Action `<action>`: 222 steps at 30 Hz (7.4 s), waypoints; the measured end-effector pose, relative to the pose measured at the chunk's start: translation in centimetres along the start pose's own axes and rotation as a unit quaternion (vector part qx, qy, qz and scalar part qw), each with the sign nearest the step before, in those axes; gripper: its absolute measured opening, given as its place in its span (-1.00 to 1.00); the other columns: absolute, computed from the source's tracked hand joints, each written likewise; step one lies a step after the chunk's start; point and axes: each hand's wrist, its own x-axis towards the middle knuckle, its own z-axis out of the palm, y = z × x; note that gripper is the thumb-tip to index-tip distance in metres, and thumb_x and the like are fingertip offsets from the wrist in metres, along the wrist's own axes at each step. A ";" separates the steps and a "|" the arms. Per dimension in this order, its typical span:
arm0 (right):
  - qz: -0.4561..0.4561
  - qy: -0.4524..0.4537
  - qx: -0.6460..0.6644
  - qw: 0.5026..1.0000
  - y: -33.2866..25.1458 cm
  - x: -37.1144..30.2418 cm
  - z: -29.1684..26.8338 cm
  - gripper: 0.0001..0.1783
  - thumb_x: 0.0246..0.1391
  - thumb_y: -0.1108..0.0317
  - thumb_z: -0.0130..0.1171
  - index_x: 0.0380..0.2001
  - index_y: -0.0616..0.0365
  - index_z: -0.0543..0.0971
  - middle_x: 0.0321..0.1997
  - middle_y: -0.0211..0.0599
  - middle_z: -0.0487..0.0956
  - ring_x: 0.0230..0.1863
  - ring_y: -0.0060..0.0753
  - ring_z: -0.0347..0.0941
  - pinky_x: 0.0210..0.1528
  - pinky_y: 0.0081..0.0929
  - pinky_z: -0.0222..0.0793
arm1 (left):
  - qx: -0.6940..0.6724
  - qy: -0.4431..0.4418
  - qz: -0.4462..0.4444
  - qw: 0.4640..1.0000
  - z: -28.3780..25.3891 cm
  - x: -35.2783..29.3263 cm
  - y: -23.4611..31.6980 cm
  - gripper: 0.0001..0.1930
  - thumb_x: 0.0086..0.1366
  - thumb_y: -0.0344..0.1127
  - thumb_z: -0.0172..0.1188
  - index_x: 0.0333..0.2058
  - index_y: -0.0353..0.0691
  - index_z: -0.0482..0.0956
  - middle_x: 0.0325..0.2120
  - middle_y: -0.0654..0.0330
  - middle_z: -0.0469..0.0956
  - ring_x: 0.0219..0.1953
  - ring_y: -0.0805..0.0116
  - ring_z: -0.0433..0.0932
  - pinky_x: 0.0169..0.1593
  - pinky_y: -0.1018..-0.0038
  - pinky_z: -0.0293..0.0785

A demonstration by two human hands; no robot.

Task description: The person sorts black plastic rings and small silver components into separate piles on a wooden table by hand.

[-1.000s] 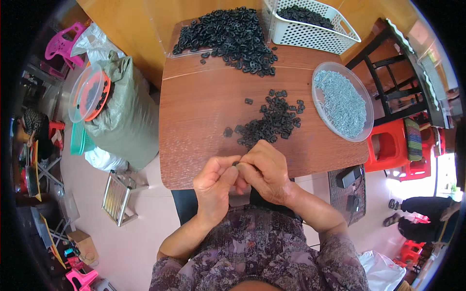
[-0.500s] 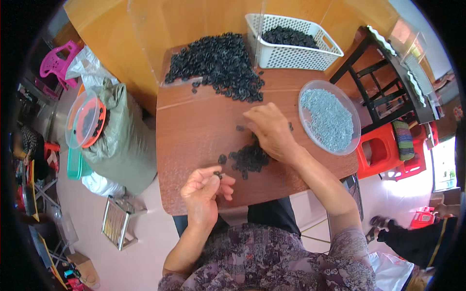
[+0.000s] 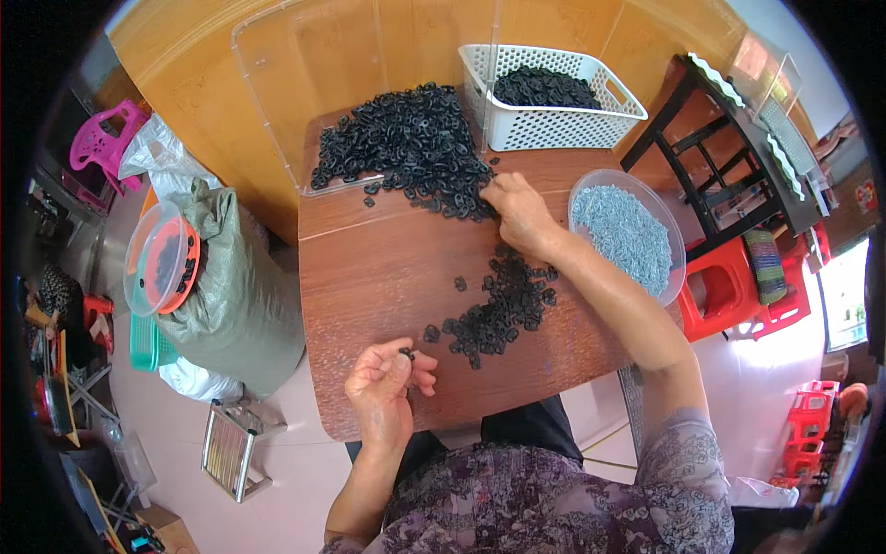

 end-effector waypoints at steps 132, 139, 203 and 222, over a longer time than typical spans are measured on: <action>0.176 -0.038 0.598 0.781 -18.6 -10.2 -2.1 -0.80 0.04 0.61 0.11 -0.21 0.32 0.55 -0.34 -0.41 0.46 -0.37 -0.67 0.40 -0.31 -0.70 0.36 | 0.107 0.065 0.121 0.985 1.4 -5.0 -0.7 -0.67 0.33 -0.48 -0.04 0.07 -0.34 0.36 -0.40 0.29 0.51 -0.45 0.63 0.44 -0.36 0.72 0.38; 0.217 -0.069 0.593 0.773 -18.5 -10.1 -2.7 -0.77 0.01 0.61 0.14 -0.20 0.31 0.52 -0.30 -0.38 0.44 -0.37 -0.65 0.42 -0.32 -0.70 0.37 | 0.057 0.063 0.116 0.990 1.8 -5.0 -0.4 -0.72 0.31 -0.51 -0.02 0.00 -0.38 0.41 -0.36 0.26 0.52 -0.40 0.60 0.45 -0.31 0.71 0.39; 0.212 -0.016 0.623 0.753 -19.3 -10.6 -4.2 -0.83 0.03 0.58 0.12 -0.26 0.34 0.57 -0.35 -0.36 0.48 -0.35 -0.66 0.38 -0.34 -0.71 0.32 | 0.208 0.058 0.170 0.962 1.1 -5.9 0.4 -0.73 0.23 -0.59 0.07 -0.08 -0.36 0.53 -0.37 0.22 0.53 -0.47 0.59 0.48 -0.39 0.70 0.42; 0.056 0.076 0.446 0.890 -19.3 -11.2 -3.5 -0.68 -0.17 0.58 0.27 -0.23 0.35 0.56 -0.32 -0.22 0.51 -0.40 -0.46 0.40 -0.42 -0.60 0.33 | 0.158 0.050 0.201 0.965 0.9 -6.0 -0.3 -0.69 0.23 -0.42 0.18 -0.08 -0.47 0.49 -0.18 0.14 0.54 -0.25 0.55 0.44 -0.10 0.61 0.37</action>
